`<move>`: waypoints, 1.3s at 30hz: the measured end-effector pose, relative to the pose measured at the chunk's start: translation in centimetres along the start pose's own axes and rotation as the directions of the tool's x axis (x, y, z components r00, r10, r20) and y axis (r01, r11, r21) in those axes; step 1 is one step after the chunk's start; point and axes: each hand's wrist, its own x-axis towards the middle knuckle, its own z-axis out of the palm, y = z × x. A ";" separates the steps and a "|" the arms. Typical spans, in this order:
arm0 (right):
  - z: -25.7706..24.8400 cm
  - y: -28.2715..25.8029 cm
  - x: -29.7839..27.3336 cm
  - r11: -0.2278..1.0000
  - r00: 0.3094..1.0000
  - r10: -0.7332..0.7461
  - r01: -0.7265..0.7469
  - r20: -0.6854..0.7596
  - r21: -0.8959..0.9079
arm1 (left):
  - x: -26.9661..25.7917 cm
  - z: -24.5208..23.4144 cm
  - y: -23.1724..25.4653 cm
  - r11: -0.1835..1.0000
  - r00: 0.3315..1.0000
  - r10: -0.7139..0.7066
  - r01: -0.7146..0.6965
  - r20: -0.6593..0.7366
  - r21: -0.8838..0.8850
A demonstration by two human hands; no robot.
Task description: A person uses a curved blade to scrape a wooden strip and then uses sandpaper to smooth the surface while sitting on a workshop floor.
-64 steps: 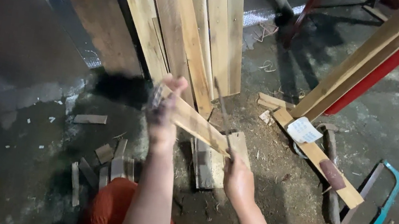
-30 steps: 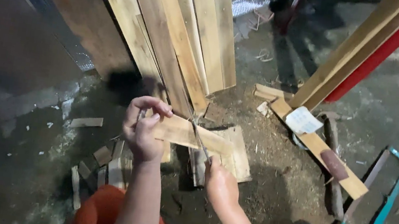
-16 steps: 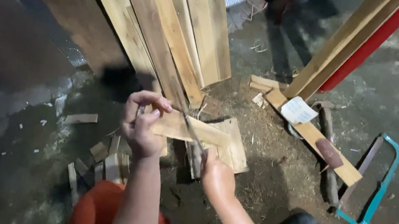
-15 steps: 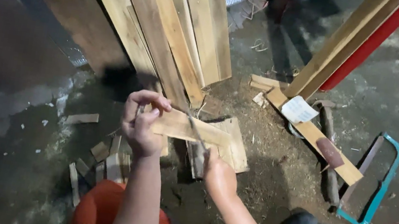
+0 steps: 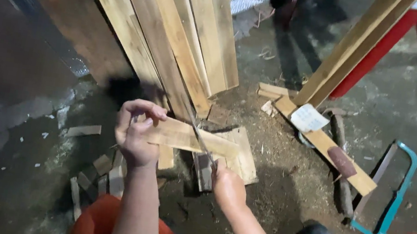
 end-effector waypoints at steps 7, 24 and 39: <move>0.4 0.0 -1.4 1.000 1.000 -0.024 0.024 0.000 -0.009 | -0.8 -0.1 0.1 1.000 1.000 0.002 -0.002 0.002 0.027; -4.2 -1.8 -0.6 0.998 0.989 -0.029 0.019 -0.146 -0.066 | 0.0 1.4 0.1 1.000 0.999 0.013 -0.012 0.052 -0.004; 2.2 2.7 0.8 0.986 0.975 -0.096 0.065 -0.202 -0.153 | 0.3 1.6 0.5 0.996 0.995 0.086 -0.087 0.044 0.008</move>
